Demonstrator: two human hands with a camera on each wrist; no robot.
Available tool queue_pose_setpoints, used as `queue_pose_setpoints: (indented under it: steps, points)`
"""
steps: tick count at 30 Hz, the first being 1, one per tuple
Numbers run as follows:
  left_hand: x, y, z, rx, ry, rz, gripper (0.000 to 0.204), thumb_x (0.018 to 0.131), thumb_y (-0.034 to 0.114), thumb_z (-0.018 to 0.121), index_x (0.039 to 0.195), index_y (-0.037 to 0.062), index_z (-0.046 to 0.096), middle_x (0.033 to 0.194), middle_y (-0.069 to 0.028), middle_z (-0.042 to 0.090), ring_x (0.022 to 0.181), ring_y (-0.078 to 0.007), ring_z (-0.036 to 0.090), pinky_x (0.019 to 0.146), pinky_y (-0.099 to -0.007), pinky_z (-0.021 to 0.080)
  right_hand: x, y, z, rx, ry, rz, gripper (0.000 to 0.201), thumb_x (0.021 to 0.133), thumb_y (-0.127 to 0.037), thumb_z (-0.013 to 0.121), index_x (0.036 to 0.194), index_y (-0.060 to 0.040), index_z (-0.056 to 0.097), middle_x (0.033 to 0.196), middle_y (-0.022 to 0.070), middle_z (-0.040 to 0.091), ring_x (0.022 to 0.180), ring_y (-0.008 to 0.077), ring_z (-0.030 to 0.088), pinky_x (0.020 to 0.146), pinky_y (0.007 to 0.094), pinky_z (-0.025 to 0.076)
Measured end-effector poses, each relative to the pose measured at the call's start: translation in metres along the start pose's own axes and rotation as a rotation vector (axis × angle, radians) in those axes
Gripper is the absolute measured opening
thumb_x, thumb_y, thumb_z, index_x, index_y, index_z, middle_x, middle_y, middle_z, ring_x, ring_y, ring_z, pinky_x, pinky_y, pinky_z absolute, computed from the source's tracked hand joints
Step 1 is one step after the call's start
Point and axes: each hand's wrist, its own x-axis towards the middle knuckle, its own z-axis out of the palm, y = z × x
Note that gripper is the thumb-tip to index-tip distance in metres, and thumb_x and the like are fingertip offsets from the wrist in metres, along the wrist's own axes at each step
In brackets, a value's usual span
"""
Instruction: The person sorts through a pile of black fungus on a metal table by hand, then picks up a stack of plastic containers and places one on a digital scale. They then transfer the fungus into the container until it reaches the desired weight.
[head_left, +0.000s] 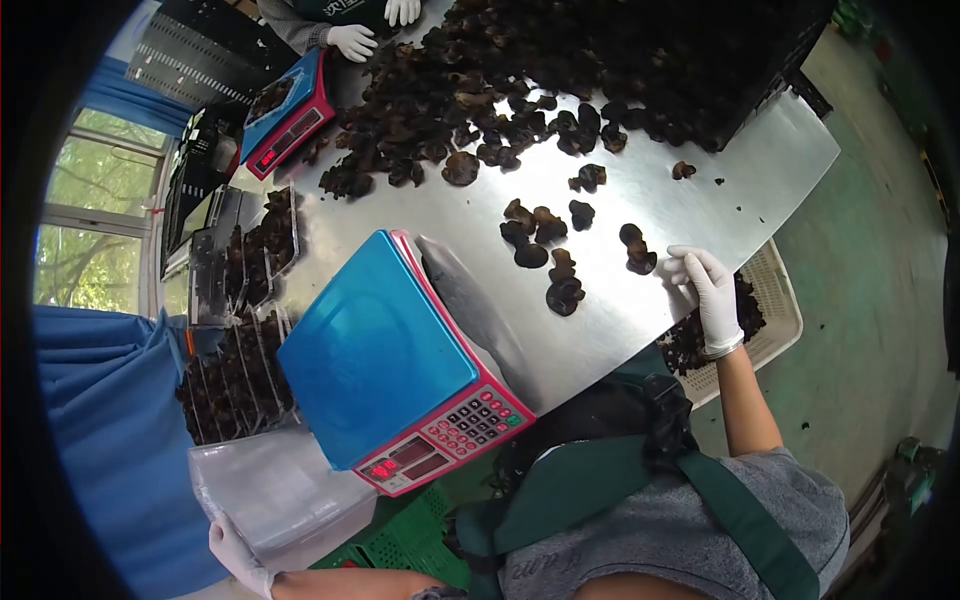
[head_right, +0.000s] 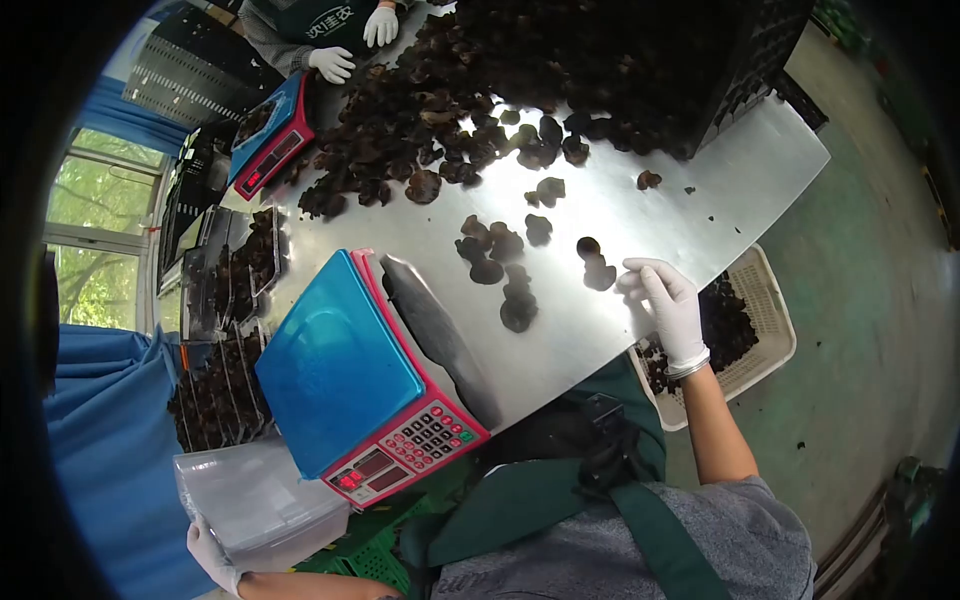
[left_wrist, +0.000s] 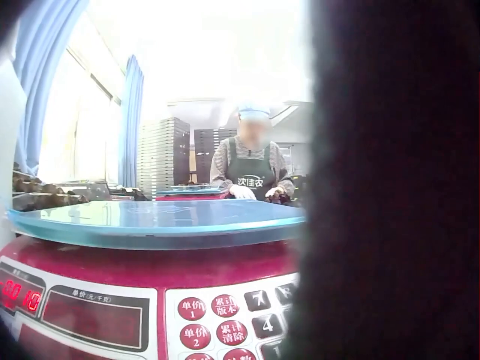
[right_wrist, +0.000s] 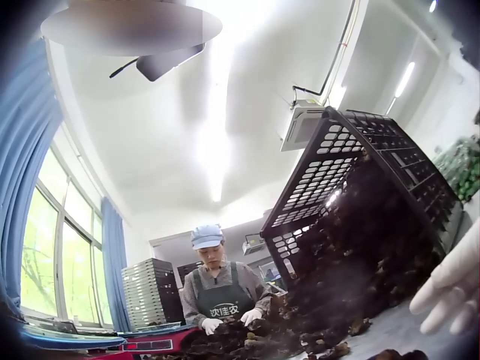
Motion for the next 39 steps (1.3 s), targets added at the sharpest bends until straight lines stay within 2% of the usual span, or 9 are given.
queue_pose_setpoints:
  steps: [9,13,14,16,20,21,24,30,39]
  points:
    - [0.010,-0.028,0.003,0.018,-0.018,0.067,0.032,0.098,0.022,0.053,0.088,-0.0063,0.065,0.073,-0.0014,0.058,0.070,-0.0105,0.049,0.064,-0.0276,0.043,0.001,0.014,-0.005,-0.109,0.000,-0.021,0.027,0.104,-0.019,0.053,0.115,0.0018,0.067,0.096,0.0062,0.072,0.086,0.0111,0.066,0.079,0.0247,0.052]
    - [-0.010,0.039,0.012,0.044,0.077,0.074,0.039,0.094,0.029,0.063,0.097,-0.0095,0.068,0.079,-0.0105,0.070,0.070,-0.0123,0.054,0.067,-0.0321,0.047,0.005,0.025,-0.016,-0.126,0.036,0.027,0.029,0.104,-0.019,0.054,0.117,0.0042,0.066,0.103,0.0068,0.071,0.089,0.0106,0.064,0.082,0.0240,0.051]
    - [-0.019,0.071,0.016,0.164,0.131,0.013,0.042,0.091,0.034,0.067,0.091,-0.0085,0.069,0.075,-0.0194,0.068,0.066,-0.0189,0.057,0.068,-0.0352,0.047,0.006,0.027,-0.018,-0.105,0.023,0.021,0.029,0.105,-0.018,0.052,0.119,0.0041,0.065,0.103,0.0066,0.070,0.089,0.0097,0.064,0.083,0.0236,0.050]
    - [-0.009,0.066,0.012,0.429,0.118,0.126,0.040,0.085,0.034,0.072,0.083,-0.0067,0.070,0.073,-0.0234,0.065,0.064,-0.0358,0.058,0.067,-0.0385,0.048,0.016,0.038,-0.026,-0.213,-0.032,-0.094,0.031,0.106,-0.020,0.049,0.120,0.0029,0.065,0.101,0.0032,0.069,0.086,0.0073,0.060,0.080,0.0224,0.049]
    - [-0.006,0.071,0.007,0.347,0.069,0.038,0.037,0.084,0.028,0.074,0.077,-0.0068,0.067,0.064,-0.0187,0.062,0.057,-0.0254,0.058,0.062,-0.0373,0.047,0.020,0.050,-0.028,-0.139,-0.057,-0.097,0.030,0.106,-0.021,0.051,0.121,0.0001,0.066,0.098,-0.0018,0.067,0.082,0.0036,0.053,0.075,0.0188,0.045]
    - [-0.006,0.070,0.007,0.268,0.057,0.037,0.036,0.086,0.026,0.074,0.073,-0.0060,0.063,0.060,-0.0104,0.058,0.057,-0.0169,0.053,0.059,-0.0344,0.044,0.020,0.050,-0.029,-0.141,-0.053,-0.092,0.030,0.106,-0.021,0.051,0.122,-0.0005,0.066,0.098,-0.0027,0.067,0.081,0.0030,0.051,0.075,0.0181,0.044]
    - [0.002,0.048,0.007,0.100,0.018,0.019,0.036,0.090,0.025,0.072,0.069,-0.0017,0.059,0.059,-0.0008,0.052,0.057,-0.0104,0.045,0.055,-0.0303,0.038,0.020,0.049,-0.027,-0.184,-0.045,-0.099,0.029,0.106,-0.021,0.052,0.122,-0.0015,0.066,0.097,-0.0040,0.066,0.081,0.0022,0.050,0.075,0.0171,0.043]
    - [0.000,0.044,0.008,-0.136,-0.084,-0.017,0.036,0.097,0.024,0.065,0.067,0.0095,0.052,0.063,0.0081,0.043,0.057,-0.0044,0.035,0.053,-0.0246,0.028,0.020,0.054,-0.029,-0.200,-0.044,-0.119,0.029,0.107,-0.020,0.051,0.122,-0.0011,0.066,0.098,-0.0031,0.066,0.082,0.0028,0.051,0.076,0.0176,0.043]
    - [0.004,0.039,0.007,-0.131,-0.152,-0.033,0.029,0.100,0.024,0.060,0.075,0.0101,0.054,0.067,0.0077,0.046,0.060,-0.0033,0.040,0.054,-0.0231,0.032,0.014,0.055,-0.026,-0.177,-0.066,-0.165,0.028,0.107,-0.018,0.049,0.120,0.0003,0.066,0.098,-0.0013,0.066,0.084,0.0050,0.053,0.081,0.0208,0.045]
